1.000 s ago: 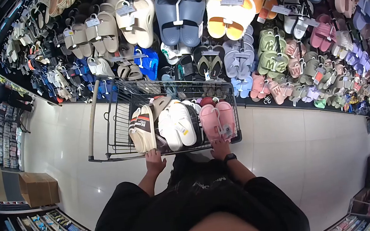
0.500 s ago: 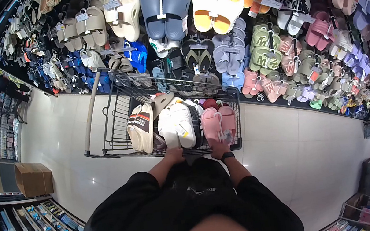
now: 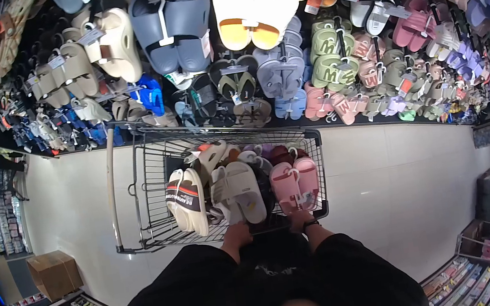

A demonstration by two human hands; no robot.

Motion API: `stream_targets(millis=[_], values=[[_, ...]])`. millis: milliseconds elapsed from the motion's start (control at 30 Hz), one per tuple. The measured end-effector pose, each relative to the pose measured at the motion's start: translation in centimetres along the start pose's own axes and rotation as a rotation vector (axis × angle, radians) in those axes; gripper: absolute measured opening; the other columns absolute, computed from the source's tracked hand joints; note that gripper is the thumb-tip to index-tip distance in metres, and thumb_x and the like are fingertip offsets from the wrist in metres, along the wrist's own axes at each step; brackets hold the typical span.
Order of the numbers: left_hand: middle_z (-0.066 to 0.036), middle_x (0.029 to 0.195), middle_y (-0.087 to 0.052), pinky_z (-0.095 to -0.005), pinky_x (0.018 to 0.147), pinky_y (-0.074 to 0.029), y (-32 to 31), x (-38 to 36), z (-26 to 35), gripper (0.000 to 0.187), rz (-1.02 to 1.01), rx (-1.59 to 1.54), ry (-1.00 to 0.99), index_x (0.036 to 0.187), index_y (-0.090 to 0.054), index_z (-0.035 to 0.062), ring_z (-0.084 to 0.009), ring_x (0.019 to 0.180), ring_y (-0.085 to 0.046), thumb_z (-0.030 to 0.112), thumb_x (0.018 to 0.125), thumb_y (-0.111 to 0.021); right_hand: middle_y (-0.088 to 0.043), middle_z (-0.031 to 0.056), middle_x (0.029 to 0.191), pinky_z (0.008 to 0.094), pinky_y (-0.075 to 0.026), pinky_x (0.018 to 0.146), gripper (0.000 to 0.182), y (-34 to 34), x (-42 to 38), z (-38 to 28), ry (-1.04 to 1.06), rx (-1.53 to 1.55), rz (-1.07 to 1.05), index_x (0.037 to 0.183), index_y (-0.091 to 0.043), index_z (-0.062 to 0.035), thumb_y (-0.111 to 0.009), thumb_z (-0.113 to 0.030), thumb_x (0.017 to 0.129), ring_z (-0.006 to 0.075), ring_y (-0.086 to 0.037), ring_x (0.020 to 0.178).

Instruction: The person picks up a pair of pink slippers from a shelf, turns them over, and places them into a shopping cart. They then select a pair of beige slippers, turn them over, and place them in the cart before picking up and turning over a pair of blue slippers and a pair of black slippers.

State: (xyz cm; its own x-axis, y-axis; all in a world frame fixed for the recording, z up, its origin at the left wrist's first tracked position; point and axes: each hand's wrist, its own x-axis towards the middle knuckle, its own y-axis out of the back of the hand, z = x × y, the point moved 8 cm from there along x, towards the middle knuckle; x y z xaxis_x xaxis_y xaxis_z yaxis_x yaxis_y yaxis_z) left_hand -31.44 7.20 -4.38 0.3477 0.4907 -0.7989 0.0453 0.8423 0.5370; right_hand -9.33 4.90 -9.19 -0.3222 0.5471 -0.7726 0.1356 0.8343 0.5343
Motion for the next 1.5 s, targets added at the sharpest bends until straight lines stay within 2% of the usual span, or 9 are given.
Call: stream_targets(millis=[233, 467, 533, 800, 1100, 1200, 1400, 1433, 1500], values=[[-0.018, 0.112, -0.063, -0.0438, 0.09, -0.052, 0.0, 0.9, 0.5, 0.041, -0.094, -0.065, 0.087, 0.102, -0.069, 0.0048, -0.0336, 0.106, -0.061, 0.034, 0.073, -0.066, -0.069, 0.0192, 0.095, 0.0443, -0.054, 0.082, 0.038, -0.5, -0.2, 1.8, -0.094, 0.106, 0.022, 0.104, -0.066, -0.0071, -0.059, -0.025, 0.07, 0.0344, -0.067, 0.094], [-0.017, 0.114, -0.062, -0.0447, 0.089, -0.052, -2.1, 2.6, 1.2, 0.047, -0.111, -0.032, 0.066, 0.107, -0.067, 0.005, -0.0323, 0.111, -0.059, 0.037, 0.072, -0.066, -0.054, 0.0212, 0.124, 0.0458, -0.053, 0.086, 0.047, -1.0, -0.9, 2.9, -0.041, 0.103, 0.069, 0.112, -0.061, -0.0066, -0.06, -0.028, 0.071, 0.0369, -0.065, 0.097], [-0.019, 0.108, -0.063, -0.045, 0.086, -0.053, -2.8, 3.0, 1.8, 0.048, -0.049, -0.026, 0.027, 0.104, -0.066, 0.0034, -0.0348, 0.103, -0.062, 0.039, 0.072, -0.067, -0.049, 0.0212, 0.129, 0.0467, -0.053, 0.086, 0.047, -1.3, -0.7, 3.8, -0.043, 0.089, 0.089, 0.112, -0.062, -0.0065, -0.061, -0.029, 0.07, 0.0374, -0.065, 0.097], [-0.018, 0.11, -0.063, -0.0444, 0.085, -0.053, -3.1, 4.0, 6.3, 0.047, -0.025, 0.003, 0.047, 0.105, -0.066, 0.0047, -0.0316, 0.108, -0.06, 0.036, 0.071, -0.065, -0.054, 0.0206, 0.124, 0.0455, -0.053, 0.085, 0.049, -1.9, -2.0, 7.9, -0.037, 0.06, 0.041, 0.112, -0.062, -0.0049, -0.063, -0.03, 0.069, 0.0358, -0.065, 0.099], [-0.018, 0.107, -0.065, -0.0433, 0.086, -0.052, -5.4, 5.5, 13.2, 0.049, 0.016, 0.071, 0.016, 0.104, -0.065, 0.0015, -0.0317, 0.105, -0.062, 0.04, 0.073, -0.064, -0.057, 0.0169, 0.12, 0.0452, -0.053, 0.084, 0.049, -2.1, -5.4, 13.9, -0.029, 0.063, 0.162, 0.113, -0.061, -0.005, -0.064, -0.03, 0.07, 0.0349, -0.065, 0.098], [-0.019, 0.108, -0.065, -0.0422, 0.087, -0.052, -5.1, 4.9, 15.8, 0.043, -0.028, 0.042, 0.046, 0.102, -0.067, 0.0017, -0.0312, 0.106, -0.062, 0.034, 0.074, -0.061, -0.058, 0.0167, 0.12, 0.045, -0.053, 0.085, 0.048, -1.8, -7.5, 15.7, -0.028, 0.094, 0.204, 0.112, -0.061, -0.0047, -0.063, -0.029, 0.07, 0.0344, -0.064, 0.099], [-0.017, 0.101, -0.068, -0.0427, 0.085, -0.053, -5.5, 6.4, 18.2, 0.041, -0.022, 0.122, 0.062, 0.102, -0.067, 0.0022, -0.032, 0.099, -0.066, 0.032, 0.074, -0.06, -0.062, 0.0168, 0.113, 0.0436, -0.052, 0.086, 0.047, -0.7, -9.0, 18.2, -0.101, 0.189, 0.223, 0.11, -0.061, -0.0036, -0.063, -0.027, 0.069, 0.0337, -0.063, 0.102], [-0.015, 0.095, -0.071, -0.0402, 0.081, -0.055, -5.0, 6.2, 18.7, 0.034, 0.089, 0.144, 0.058, 0.092, -0.072, 0.0047, -0.0286, 0.092, -0.069, 0.031, 0.074, -0.061, -0.062, 0.0168, 0.112, 0.0432, -0.052, 0.087, 0.047, 0.0, -9.8, 18.2, -0.106, 0.191, 0.238, 0.11, -0.061, -0.0034, -0.063, -0.027, 0.069, 0.0335, -0.062, 0.103], [-0.016, 0.1, -0.069, -0.0417, 0.083, -0.054, -4.8, 6.2, 19.1, 0.036, 0.013, 0.139, 0.082, 0.097, -0.069, 0.0042, -0.0306, 0.095, -0.067, 0.03, 0.074, -0.062, -0.062, 0.0169, 0.112, 0.0433, -0.052, 0.087, 0.046, -0.3, -9.7, 18.6, -0.066, 0.166, 0.309, 0.109, -0.062, -0.0033, -0.063, -0.026, 0.068, 0.0327, -0.061, 0.105]])
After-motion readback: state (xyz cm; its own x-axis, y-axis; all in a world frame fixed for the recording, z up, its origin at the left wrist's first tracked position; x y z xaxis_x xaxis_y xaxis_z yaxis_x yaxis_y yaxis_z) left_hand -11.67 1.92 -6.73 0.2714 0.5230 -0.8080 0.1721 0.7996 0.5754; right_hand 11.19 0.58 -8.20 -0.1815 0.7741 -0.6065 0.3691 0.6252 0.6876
